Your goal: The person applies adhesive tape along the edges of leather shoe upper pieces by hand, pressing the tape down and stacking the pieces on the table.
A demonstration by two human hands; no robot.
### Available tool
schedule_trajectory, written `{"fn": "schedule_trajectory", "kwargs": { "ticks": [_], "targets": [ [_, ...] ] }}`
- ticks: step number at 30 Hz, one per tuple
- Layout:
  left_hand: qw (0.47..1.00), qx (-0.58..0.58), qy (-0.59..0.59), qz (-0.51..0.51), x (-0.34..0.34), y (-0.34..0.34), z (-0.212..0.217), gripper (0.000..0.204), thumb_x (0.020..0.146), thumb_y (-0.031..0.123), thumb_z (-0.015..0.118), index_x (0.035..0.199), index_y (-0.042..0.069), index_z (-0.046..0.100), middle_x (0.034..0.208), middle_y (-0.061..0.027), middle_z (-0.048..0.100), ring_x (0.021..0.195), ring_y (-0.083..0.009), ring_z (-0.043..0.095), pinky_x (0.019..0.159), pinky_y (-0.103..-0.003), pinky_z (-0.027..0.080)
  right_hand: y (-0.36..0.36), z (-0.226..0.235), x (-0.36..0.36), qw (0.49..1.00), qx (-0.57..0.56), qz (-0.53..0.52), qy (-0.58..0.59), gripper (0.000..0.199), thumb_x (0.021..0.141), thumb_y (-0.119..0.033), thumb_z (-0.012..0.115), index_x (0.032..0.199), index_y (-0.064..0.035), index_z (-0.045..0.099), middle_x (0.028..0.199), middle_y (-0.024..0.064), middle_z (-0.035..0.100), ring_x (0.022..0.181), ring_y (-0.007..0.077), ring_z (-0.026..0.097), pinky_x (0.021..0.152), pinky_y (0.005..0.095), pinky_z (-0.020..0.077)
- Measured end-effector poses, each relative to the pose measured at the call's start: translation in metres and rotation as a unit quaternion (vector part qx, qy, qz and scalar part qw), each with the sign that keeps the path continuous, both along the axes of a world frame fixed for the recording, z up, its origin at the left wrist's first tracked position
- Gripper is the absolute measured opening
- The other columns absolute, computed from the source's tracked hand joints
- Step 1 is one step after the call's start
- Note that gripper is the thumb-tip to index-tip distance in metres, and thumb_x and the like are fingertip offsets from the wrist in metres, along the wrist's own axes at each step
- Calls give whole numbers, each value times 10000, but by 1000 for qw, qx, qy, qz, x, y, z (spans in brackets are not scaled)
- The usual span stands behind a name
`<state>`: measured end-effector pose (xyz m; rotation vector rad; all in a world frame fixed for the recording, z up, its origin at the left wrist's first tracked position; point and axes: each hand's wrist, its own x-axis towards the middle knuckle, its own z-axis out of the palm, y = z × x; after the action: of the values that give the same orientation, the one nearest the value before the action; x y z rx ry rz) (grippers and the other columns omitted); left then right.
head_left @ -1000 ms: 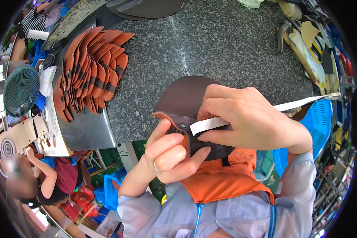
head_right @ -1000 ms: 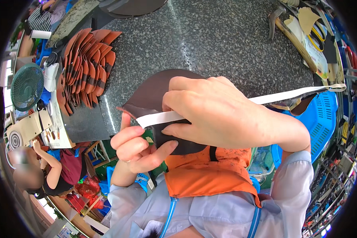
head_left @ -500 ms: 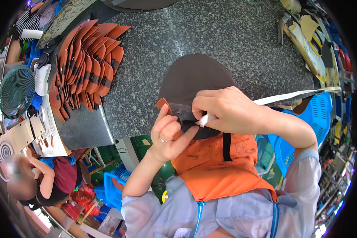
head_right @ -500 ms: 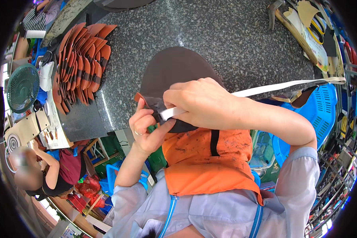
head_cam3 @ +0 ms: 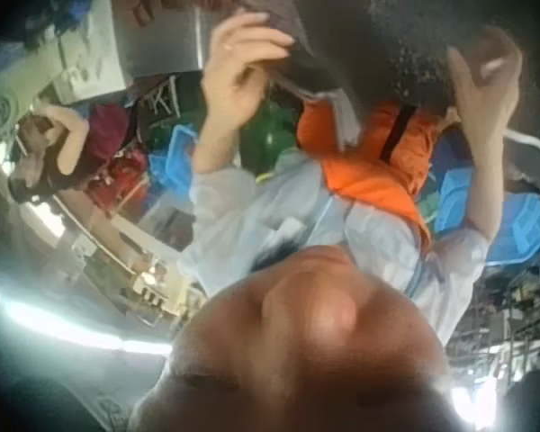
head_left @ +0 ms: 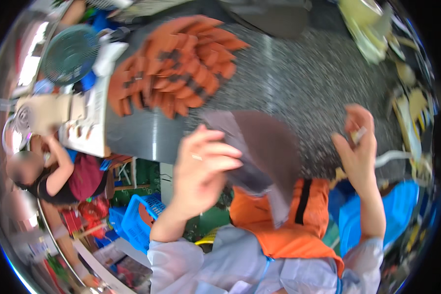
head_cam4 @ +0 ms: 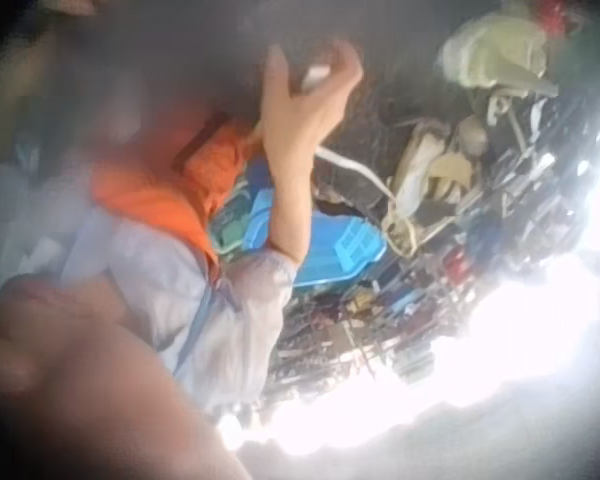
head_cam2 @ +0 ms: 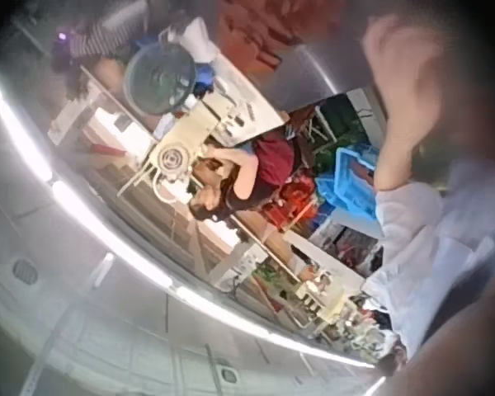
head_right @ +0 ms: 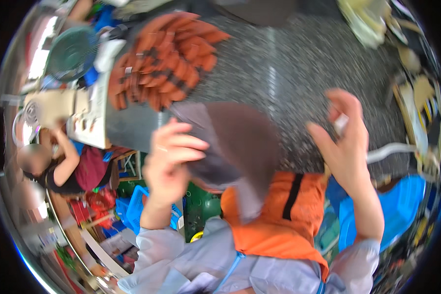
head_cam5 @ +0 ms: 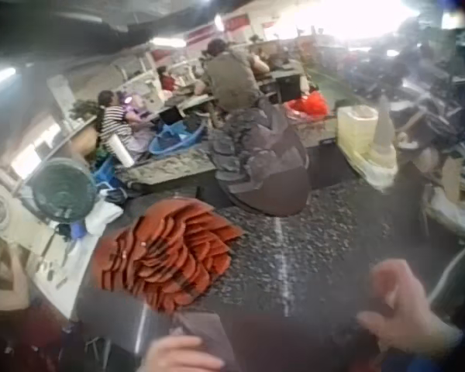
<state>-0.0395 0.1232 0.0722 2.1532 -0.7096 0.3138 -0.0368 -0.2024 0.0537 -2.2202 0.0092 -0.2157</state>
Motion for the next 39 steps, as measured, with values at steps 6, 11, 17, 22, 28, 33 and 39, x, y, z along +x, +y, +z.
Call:
{"fn": "schedule_trajectory", "kwargs": {
  "ticks": [6,11,17,22,28,33,39],
  "targets": [
    [896,209,-300,253,48,106,135,214,755,-103,630,926,13,686,1158,-136,619,1051,-251,630,852,-387,531,4,-5,-9,993,59,50,91,368,885,-15,561,1248,-28,500,913,73,507,811,185,495,756,309,422],
    [947,247,-97,179,149,97,54,306,877,-1,623,1153,120,677,1198,-148,667,1044,-352,664,875,-406,540,28,-11,-8,994,30,81,72,156,992,-56,516,1131,-14,572,865,127,586,768,224,574,729,345,468],
    [930,-228,-145,250,170,117,8,468,888,-61,607,1345,30,574,1383,-145,559,1265,-260,580,1081,-378,451,3,-1,-20,991,42,32,121,144,1010,-105,510,979,-34,631,700,-24,490,648,68,451,588,249,357],
    [878,324,130,327,154,272,-52,895,722,64,680,1554,121,354,1608,-217,316,1474,-430,303,1187,-481,316,-18,-23,-18,990,75,12,122,166,1007,-104,528,915,-15,633,673,-17,496,642,78,479,580,270,375],
    [883,354,55,304,162,277,-41,711,816,35,588,1498,162,432,1399,-161,585,1203,-380,607,994,-470,513,6,-8,-8,995,0,72,76,152,989,-94,571,904,3,652,733,79,595,683,159,576,622,311,436],
    [878,152,-141,430,171,287,12,501,881,10,482,1367,88,577,1179,-178,711,1056,-353,700,923,-442,534,-19,-8,-15,994,14,34,104,136,983,-78,575,944,20,662,825,158,679,752,234,669,700,341,504],
    [981,121,120,91,140,141,24,663,777,-25,505,1435,45,541,1469,-177,538,1437,-309,444,1194,-386,324,1,13,0,990,10,23,139,137,998,-118,575,1051,-30,666,774,123,679,659,265,666,644,343,508]
  ]
}}
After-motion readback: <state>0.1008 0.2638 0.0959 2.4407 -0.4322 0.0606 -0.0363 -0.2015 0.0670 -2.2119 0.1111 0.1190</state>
